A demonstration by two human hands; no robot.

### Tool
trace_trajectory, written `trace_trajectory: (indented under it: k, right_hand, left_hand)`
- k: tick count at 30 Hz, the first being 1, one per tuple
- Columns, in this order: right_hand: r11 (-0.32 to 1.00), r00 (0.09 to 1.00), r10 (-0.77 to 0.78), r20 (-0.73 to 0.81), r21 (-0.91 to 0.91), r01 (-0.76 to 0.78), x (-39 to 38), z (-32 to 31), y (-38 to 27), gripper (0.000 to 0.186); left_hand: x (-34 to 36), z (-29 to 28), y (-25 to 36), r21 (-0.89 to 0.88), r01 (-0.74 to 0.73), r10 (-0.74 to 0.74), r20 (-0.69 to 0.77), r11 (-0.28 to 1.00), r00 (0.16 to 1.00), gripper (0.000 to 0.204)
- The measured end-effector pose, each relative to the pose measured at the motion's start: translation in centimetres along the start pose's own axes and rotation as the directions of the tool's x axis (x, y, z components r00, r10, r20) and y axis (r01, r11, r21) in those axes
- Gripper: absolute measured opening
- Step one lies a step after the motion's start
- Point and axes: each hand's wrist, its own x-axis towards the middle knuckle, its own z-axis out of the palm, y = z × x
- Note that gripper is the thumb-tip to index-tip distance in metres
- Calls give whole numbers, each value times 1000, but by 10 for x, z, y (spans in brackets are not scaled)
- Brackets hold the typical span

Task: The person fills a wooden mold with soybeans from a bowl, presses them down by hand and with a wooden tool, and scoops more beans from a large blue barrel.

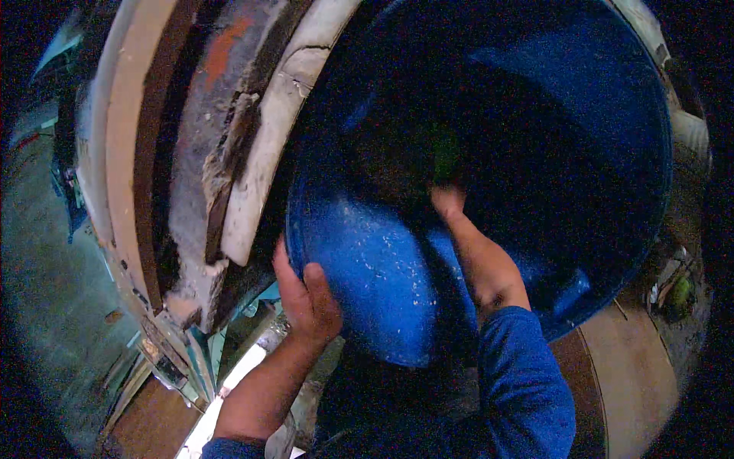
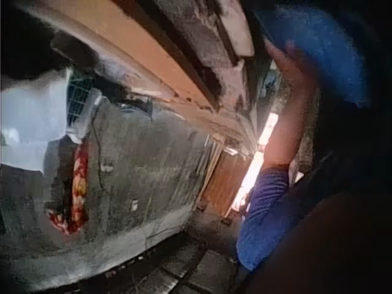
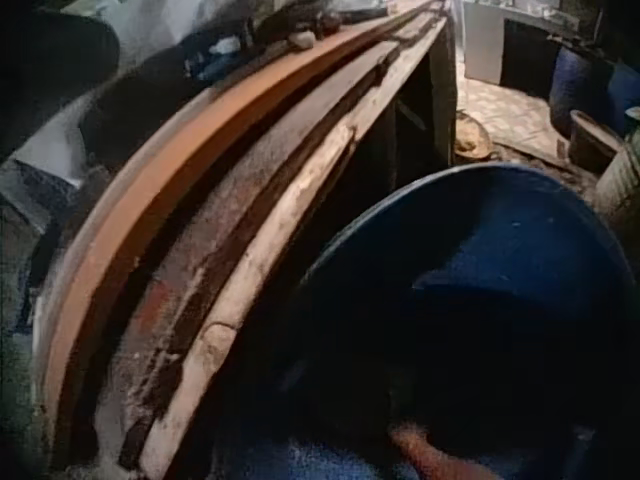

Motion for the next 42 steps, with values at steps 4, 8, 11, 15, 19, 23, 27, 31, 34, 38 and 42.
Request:
trace_trajectory:
  k: [4,8,11,15,19,23,27,31,34,38,42]
  right_hand:
    - [994,972,-108,-207,-56,98,25,55,-1,54]
    - [991,944,-109,-310,40,128,-1,64,-50,53]
    - [946,826,-218,-520,97,311,-2,73,-60,52]
    - [973,986,-108,-124,192,131,2,52,-66,42]
    - [985,988,-156,-24,71,157,41,19,-15,41]
    - [990,985,-143,-93,-2,143,59,10,-7,40]
    - [990,982,-137,-131,-1,139,72,1,-21,40]
    - [985,978,-168,-127,6,170,89,-7,-48,39]
    - [976,968,-215,-132,11,218,89,6,-66,39]
    - [950,932,-286,-221,61,306,57,52,-86,39]
    - [946,937,-286,-198,94,309,42,64,-68,39]
  left_hand:
    - [-7,2,-15,-60,18,-19,-19,998,1000,59]
    - [-2,2,-5,-126,79,-80,1,989,997,60]
    - [1,6,2,-59,76,-77,-11,995,997,61]
    - [-4,-2,-6,-22,27,-27,7,999,1000,60]
    - [0,0,-4,-134,46,-45,7,990,999,57]
    - [4,3,-3,-167,31,-29,18,985,999,55]
    - [1,-2,-3,-64,47,-43,66,997,997,54]
    - [-3,-5,0,27,115,-116,65,993,991,56]
    - [-5,1,-4,-50,145,-144,26,988,989,56]
    - [-7,0,-15,-51,128,-128,5,990,992,57]
    - [-4,-1,-8,-1,85,-85,-6,996,996,59]
